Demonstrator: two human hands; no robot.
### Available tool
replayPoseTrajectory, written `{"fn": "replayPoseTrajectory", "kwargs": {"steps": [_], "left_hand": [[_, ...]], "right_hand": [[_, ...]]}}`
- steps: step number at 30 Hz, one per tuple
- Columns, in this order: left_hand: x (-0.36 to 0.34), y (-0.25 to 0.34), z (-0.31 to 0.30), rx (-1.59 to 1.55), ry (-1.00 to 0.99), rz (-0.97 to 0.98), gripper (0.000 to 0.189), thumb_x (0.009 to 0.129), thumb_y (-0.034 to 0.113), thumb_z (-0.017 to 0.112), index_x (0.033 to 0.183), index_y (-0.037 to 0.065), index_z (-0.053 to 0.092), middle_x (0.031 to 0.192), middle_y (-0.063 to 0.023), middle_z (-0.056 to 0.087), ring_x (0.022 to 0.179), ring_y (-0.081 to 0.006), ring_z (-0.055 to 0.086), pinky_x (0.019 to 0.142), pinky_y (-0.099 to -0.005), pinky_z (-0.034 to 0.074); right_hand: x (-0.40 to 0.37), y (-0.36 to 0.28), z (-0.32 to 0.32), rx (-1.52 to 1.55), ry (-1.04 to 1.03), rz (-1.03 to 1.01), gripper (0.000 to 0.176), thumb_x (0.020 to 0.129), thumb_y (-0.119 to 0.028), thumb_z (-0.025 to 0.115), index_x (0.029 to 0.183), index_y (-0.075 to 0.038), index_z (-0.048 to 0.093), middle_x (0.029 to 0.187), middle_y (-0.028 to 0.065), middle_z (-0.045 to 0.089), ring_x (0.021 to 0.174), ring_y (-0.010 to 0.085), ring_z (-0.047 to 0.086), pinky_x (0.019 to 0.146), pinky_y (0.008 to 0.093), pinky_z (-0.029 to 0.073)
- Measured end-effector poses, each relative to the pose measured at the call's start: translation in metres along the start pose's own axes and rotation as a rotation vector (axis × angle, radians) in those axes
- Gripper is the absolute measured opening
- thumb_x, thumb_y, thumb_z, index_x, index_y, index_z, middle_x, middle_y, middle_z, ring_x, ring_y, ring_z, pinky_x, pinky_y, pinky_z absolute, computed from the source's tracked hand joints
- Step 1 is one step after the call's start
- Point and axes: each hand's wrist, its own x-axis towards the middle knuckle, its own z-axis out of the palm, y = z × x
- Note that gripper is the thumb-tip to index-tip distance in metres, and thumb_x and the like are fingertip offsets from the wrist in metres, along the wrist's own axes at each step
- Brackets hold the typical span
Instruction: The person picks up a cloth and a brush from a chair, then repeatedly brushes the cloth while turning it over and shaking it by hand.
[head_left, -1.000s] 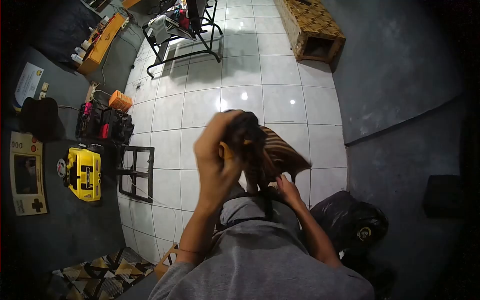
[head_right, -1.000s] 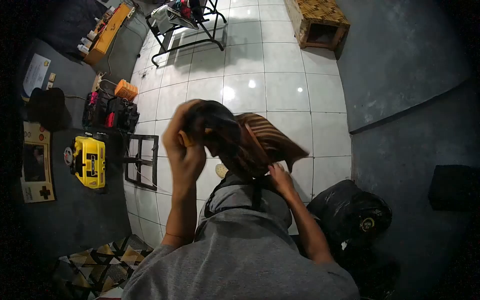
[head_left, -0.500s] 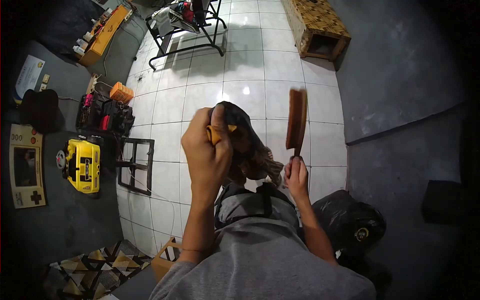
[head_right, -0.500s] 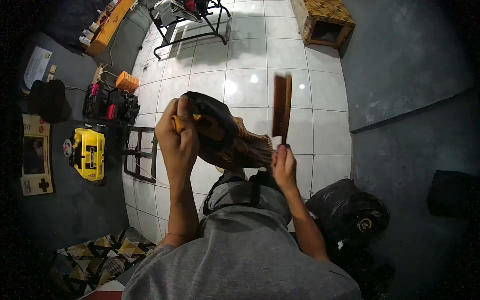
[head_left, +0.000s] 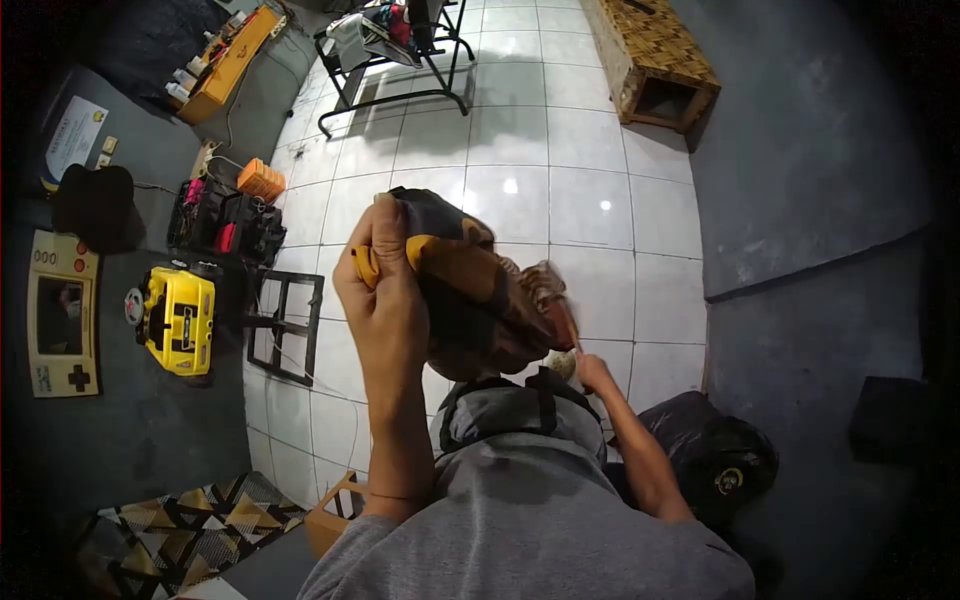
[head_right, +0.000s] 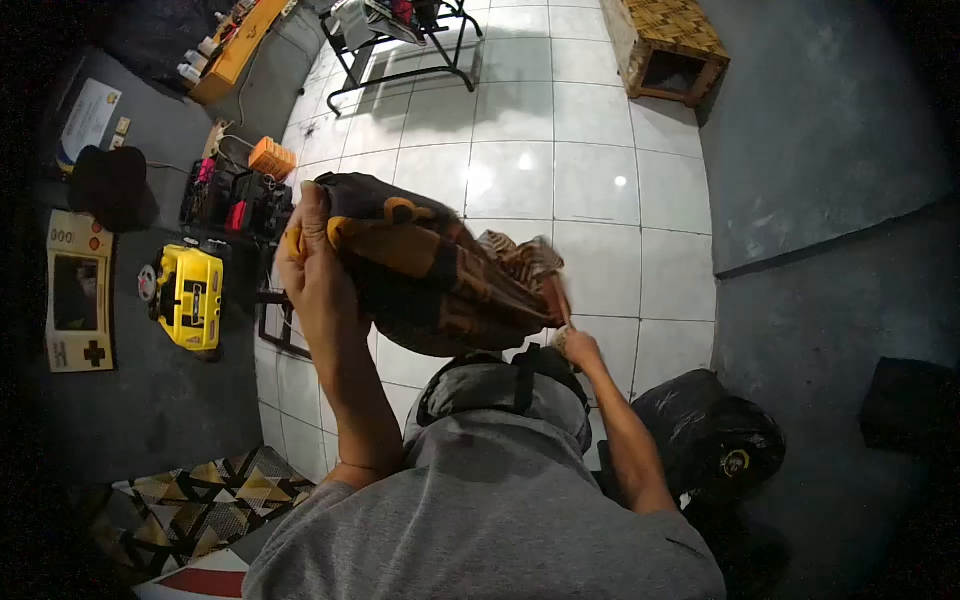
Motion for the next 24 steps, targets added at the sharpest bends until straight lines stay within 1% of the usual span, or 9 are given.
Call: {"fn": "replayPoseTrajectory", "kwargs": {"steps": [2, 7, 10, 12, 15, 18, 20, 22, 24], "left_hand": [[-0.002, 0.003, 0.012, -0.006, -0.018, -0.019, 0.032, 0.091, 0.031, 0.049, 0.084, 0.001, 0.057, 0.074, -0.0013, 0.055, 0.065, -0.0066, 0.050, 0.059, -0.0198, 0.042], [0.005, -0.020, 0.008, 0.063, -0.212, -0.085, 0.031, 0.094, 0.028, 0.043, 0.085, 0.000, 0.054, 0.075, -0.0011, 0.055, 0.068, -0.0044, 0.045, 0.060, -0.0187, 0.039], [0.004, -0.028, 0.013, 0.200, -0.226, 0.062, 0.028, 0.093, 0.025, 0.045, 0.086, -0.001, 0.053, 0.073, -0.0015, 0.053, 0.067, -0.0052, 0.045, 0.059, -0.0190, 0.038], [0.002, -0.024, 0.017, 0.299, -0.236, 0.151, 0.024, 0.093, 0.022, 0.046, 0.087, 0.000, 0.052, 0.072, -0.0017, 0.052, 0.066, -0.0057, 0.045, 0.059, -0.0192, 0.039], [0.000, -0.016, 0.013, 0.202, -0.230, 0.206, 0.025, 0.093, 0.023, 0.045, 0.088, 0.000, 0.052, 0.074, -0.0024, 0.054, 0.066, -0.0059, 0.047, 0.059, -0.0189, 0.040], [0.001, -0.004, 0.006, 0.002, -0.102, 0.171, 0.029, 0.092, 0.028, 0.046, 0.090, 0.000, 0.053, 0.078, -0.0022, 0.056, 0.068, -0.0063, 0.052, 0.060, -0.0185, 0.044], [0.002, -0.005, -0.003, -0.101, -0.062, 0.162, 0.029, 0.091, 0.030, 0.049, 0.094, 0.002, 0.054, 0.082, -0.0037, 0.058, 0.074, -0.0094, 0.057, 0.065, -0.0213, 0.048], [0.000, -0.007, -0.002, -0.148, 0.024, 0.142, 0.029, 0.091, 0.030, 0.049, 0.098, 0.002, 0.053, 0.086, -0.0049, 0.058, 0.076, -0.0106, 0.058, 0.065, -0.0225, 0.049], [-0.002, -0.004, -0.004, -0.211, 0.035, 0.097, 0.031, 0.092, 0.027, 0.047, 0.110, 0.002, 0.046, 0.099, -0.0087, 0.055, 0.087, -0.0138, 0.057, 0.076, -0.0257, 0.048]], "right_hand": [[0.007, 0.003, -0.021, 0.214, -0.009, 0.326, 0.038, 0.094, -0.032, 0.031, 0.090, 0.001, 0.050, 0.062, 0.0141, 0.055, 0.056, 0.0299, 0.058, 0.052, 0.0398, 0.045], [-0.019, -0.148, -0.142, 0.967, 0.325, 0.070, 0.029, 0.095, -0.031, 0.032, 0.087, -0.006, 0.044, 0.061, -0.0016, 0.039, 0.044, 0.0052, 0.036, 0.041, 0.0198, 0.034], [-0.046, -0.204, -0.169, 1.287, 0.182, -0.023, 0.027, 0.092, -0.029, 0.040, 0.090, -0.003, 0.048, 0.073, 0.0088, 0.054, 0.054, 0.0147, 0.052, 0.050, 0.0302, 0.041], [-0.045, -0.203, -0.138, 0.374, 0.357, -0.243, 0.024, 0.091, -0.025, 0.040, 0.095, -0.002, 0.045, 0.081, 0.0178, 0.057, 0.059, 0.0290, 0.058, 0.054, 0.0355, 0.044], [-0.022, -0.193, -0.113, 0.725, 0.314, -0.443, 0.024, 0.090, -0.023, 0.041, 0.099, -0.001, 0.043, 0.089, 0.0259, 0.056, 0.074, 0.0417, 0.056, 0.060, 0.0425, 0.046], [0.000, -0.123, -0.069, 0.232, -0.012, 0.065, 0.025, 0.090, -0.024, 0.040, 0.103, -0.002, 0.044, 0.090, 0.0272, 0.057, 0.087, 0.0432, 0.054, 0.071, 0.0499, 0.044], [0.003, -0.035, -0.005, -0.028, -0.062, 0.155, 0.028, 0.090, -0.024, 0.039, 0.102, -0.002, 0.050, 0.091, 0.0263, 0.058, 0.087, 0.0422, 0.056, 0.074, 0.0507, 0.044], [-0.005, -0.009, -0.008, -0.164, -0.351, 0.245, 0.033, 0.089, -0.025, 0.038, 0.099, 0.000, 0.057, 0.096, 0.0258, 0.058, 0.089, 0.0416, 0.056, 0.077, 0.0493, 0.044], [-0.012, 0.008, -0.005, -0.154, -0.344, 0.285, 0.036, 0.090, -0.025, 0.035, 0.098, 0.001, 0.058, 0.096, 0.0264, 0.058, 0.090, 0.0411, 0.056, 0.078, 0.0484, 0.044]]}}
